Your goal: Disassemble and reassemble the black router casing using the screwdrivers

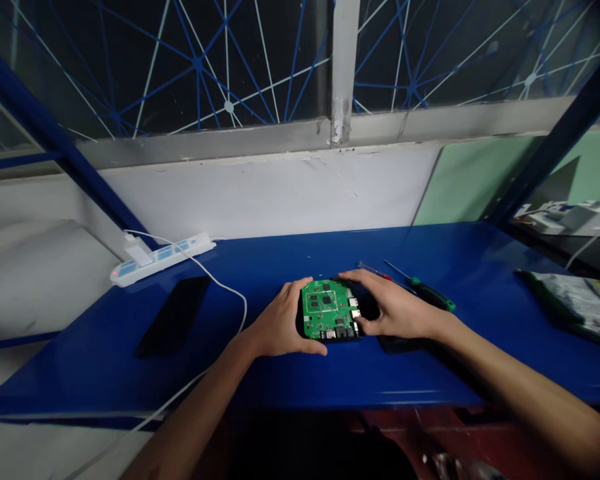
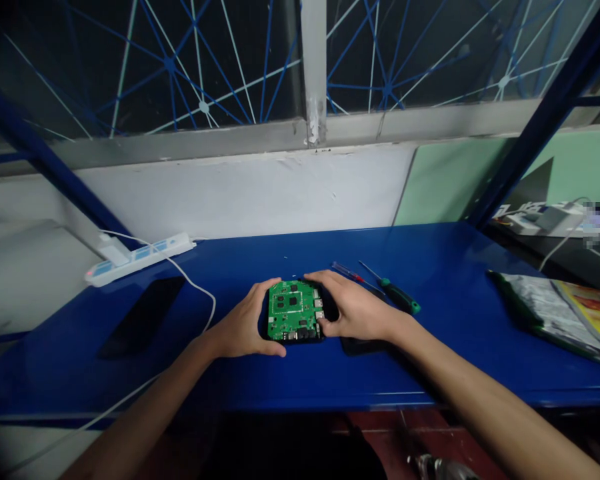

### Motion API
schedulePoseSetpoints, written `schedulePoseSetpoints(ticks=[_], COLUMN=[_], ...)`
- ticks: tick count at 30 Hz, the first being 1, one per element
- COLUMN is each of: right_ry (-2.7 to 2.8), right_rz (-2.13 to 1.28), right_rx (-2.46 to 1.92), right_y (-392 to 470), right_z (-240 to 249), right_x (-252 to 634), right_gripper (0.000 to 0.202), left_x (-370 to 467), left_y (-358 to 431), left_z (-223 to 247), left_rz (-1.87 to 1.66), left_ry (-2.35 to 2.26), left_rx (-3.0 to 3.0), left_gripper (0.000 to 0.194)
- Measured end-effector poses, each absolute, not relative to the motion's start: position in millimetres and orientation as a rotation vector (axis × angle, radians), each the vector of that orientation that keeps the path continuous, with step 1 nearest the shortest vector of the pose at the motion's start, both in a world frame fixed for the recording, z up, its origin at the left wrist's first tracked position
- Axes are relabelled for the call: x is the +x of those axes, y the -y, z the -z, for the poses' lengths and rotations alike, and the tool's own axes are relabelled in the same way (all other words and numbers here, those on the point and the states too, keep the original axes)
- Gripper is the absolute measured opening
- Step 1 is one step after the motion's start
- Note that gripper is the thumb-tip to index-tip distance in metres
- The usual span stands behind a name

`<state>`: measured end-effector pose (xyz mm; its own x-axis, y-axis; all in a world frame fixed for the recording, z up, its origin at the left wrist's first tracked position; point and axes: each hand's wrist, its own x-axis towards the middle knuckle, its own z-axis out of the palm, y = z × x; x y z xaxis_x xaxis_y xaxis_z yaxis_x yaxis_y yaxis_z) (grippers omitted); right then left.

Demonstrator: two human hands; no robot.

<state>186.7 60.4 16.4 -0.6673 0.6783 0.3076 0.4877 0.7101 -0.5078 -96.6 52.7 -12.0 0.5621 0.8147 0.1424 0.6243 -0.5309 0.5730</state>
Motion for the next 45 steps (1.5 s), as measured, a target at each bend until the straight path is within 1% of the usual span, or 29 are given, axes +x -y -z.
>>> schedulePoseSetpoints(ticks=[2,8,14,19,25,29,32,36,38,42,45], right_ry=[2.402,2.303,2.224,2.121,2.112,2.125,2.127,2.167,2.212,2.29,2.303], right_rz=[-0.504,-0.491,-0.485,-0.585,-0.613,-0.623,-0.619,-0.602,-0.544,-0.427,-0.367], right_rx=[-0.925,-0.949,-0.967,-0.984,-0.965,-0.934,-0.897,-0.83,-0.816,-0.831,-0.88], right_y=[-61.2,-64.7,-67.5,-71.9,-74.1,-71.1,-68.9,-67.2,-67.1,-68.7,-70.7], right_z=[-16.4,-16.6,-12.1,-11.0,-10.3,-13.5,-18.2,-21.4,-20.3,-14.8,-11.9], right_x=[187.6,191.2,193.3,195.3,198.0,198.3,199.0,199.5,198.1,194.1,193.5], right_gripper=[0.075,0.072,0.069,0.07,0.071,0.072,0.072,0.067,0.075,0.102,0.109], left_x=[-97.9,-97.6,-92.6,-83.6,-78.2,-79.7,-79.5,-76.1,-73.2,-66.8,-63.5], left_y=[-52.6,-49.4,-51.4,-67.1,-72.6,-67.9,-65.8,-65.2,-64.9,-63.4,-62.9], left_z=[13.3,12.4,-8.9,-19.1,-9.4,-8.4,-10.1,-9.1,-6.7,-1.9,-1.3], left_rz=[-0.58,-0.685,-0.781,-0.674,-0.724,-0.742,-0.806,-0.985,-1.075,-1.201,-1.277], left_ry=[-1.136,-1.136,-1.149,-1.099,-1.086,-1.058,-1.059,-1.023,-1.005,-0.982,-0.941], left_rx=[2.344,2.339,2.464,2.555,2.503,2.438,2.398,2.417,2.455,2.543,2.578], left_gripper=[0.129,0.115,0.103,0.108,0.112,0.108,0.107,0.106,0.104,0.097,0.092])
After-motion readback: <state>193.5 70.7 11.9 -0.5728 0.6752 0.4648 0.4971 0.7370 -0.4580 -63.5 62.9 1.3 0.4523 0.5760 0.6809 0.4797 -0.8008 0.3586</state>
